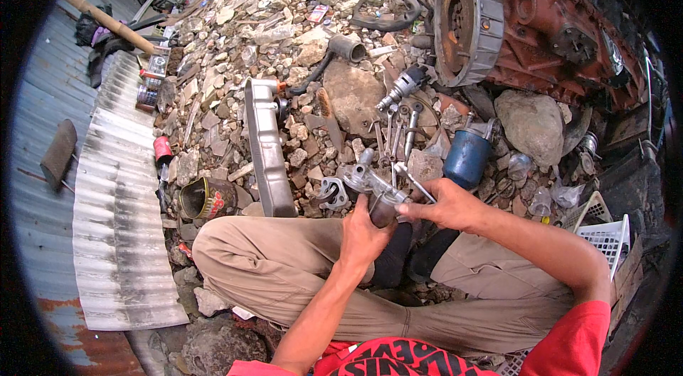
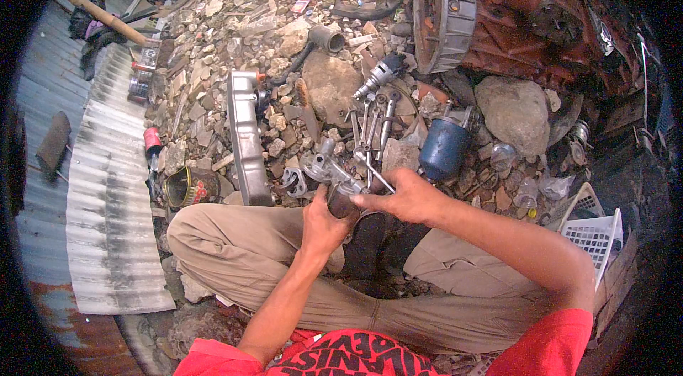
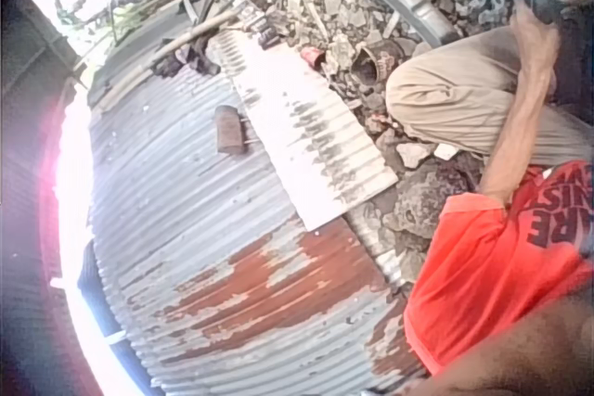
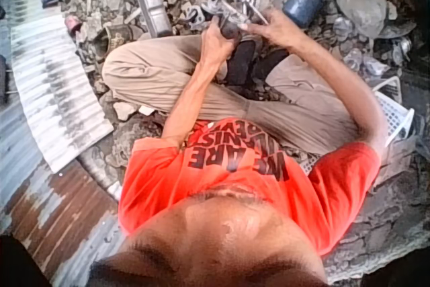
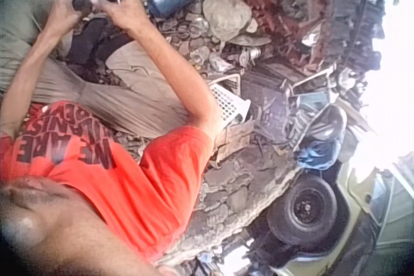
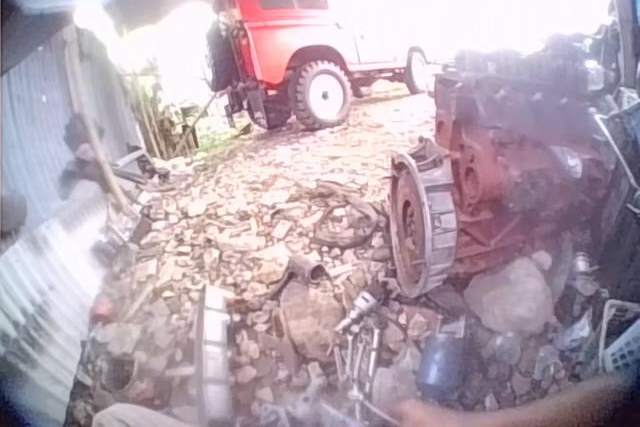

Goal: The person sits on the ground and uses a screwdriver and wrench to disassemble and clean a carburetor. They remove screws, separate components, and wipe parts with a cloth.

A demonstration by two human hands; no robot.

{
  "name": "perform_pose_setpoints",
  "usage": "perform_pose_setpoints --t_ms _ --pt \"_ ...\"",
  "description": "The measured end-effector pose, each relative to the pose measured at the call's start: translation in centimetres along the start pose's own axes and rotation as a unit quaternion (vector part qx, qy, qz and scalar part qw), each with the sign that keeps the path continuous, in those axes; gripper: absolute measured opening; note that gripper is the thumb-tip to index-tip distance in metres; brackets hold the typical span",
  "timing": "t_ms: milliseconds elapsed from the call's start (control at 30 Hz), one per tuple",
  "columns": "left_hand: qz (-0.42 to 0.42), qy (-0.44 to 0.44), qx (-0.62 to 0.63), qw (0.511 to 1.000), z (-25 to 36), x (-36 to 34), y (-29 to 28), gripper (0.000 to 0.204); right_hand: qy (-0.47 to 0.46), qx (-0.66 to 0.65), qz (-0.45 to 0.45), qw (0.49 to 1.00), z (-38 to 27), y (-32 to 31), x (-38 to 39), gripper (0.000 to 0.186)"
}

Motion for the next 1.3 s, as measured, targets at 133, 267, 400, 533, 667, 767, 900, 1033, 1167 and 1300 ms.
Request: perform_pose_setpoints --t_ms 133,267,400,533,667,767,900,1033,1167,1300 --pt "0.005 0.005 0.004 1.000 0.5 0.0 0.0 0.054 0.118 -0.034 -0.013 0.992 2.0 -0.2 -0.2 0.037" --pt "-0.001 -0.001 0.005 1.000 0.2 0.0 0.0 0.054 0.132 -0.067 -0.028 0.989 1.9 0.1 -0.2 0.038" --pt "-0.007 -0.005 0.005 1.000 0.2 -0.1 0.0 0.053 0.177 -0.123 -0.065 0.974 2.4 0.8 0.2 0.036" --pt "-0.008 -0.010 -0.003 1.000 0.4 -0.2 -0.1 0.051 0.075 -0.054 -0.005 0.996 1.5 0.7 -0.2 0.040" --pt "0.002 -0.011 -0.008 1.000 0.3 -0.3 -0.1 0.049 0.065 -0.036 0.040 0.996 1.2 0.4 -0.2 0.041" --pt "0.009 -0.019 -0.015 1.000 -0.1 -0.4 -0.1 0.049 0.179 -0.110 -0.029 0.977 2.2 1.0 -0.2 0.039" --pt "-0.007 -0.056 -0.016 0.998 -1.3 -0.7 0.3 0.057 0.121 -0.097 0.006 0.988 1.9 0.7 -0.6 0.039" --pt "-0.004 -0.054 -0.043 0.998 -1.2 -0.7 0.0 0.061 0.000 0.045 0.056 0.997 -0.4 -0.2 -0.8 0.042" --pt "0.008 -0.047 0.002 0.999 -0.3 -0.8 -0.4 0.051 0.043 0.020 0.020 0.999 0.1 0.7 -0.8 0.039" --pt "0.018 -0.058 0.018 0.998 -0.6 -0.9 -0.3 0.049 0.020 0.011 0.022 0.999 -0.2 0.9 -0.3 0.037"
Point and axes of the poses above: each hand's wrist, its own x-axis away from the middle knuckle, its own y-axis out of the palm, z = x × y, the point moved 7 cm from there along -x, towards the middle knuckle, and after that the axes turned 15 degrees about z, right-handed, at the moved point
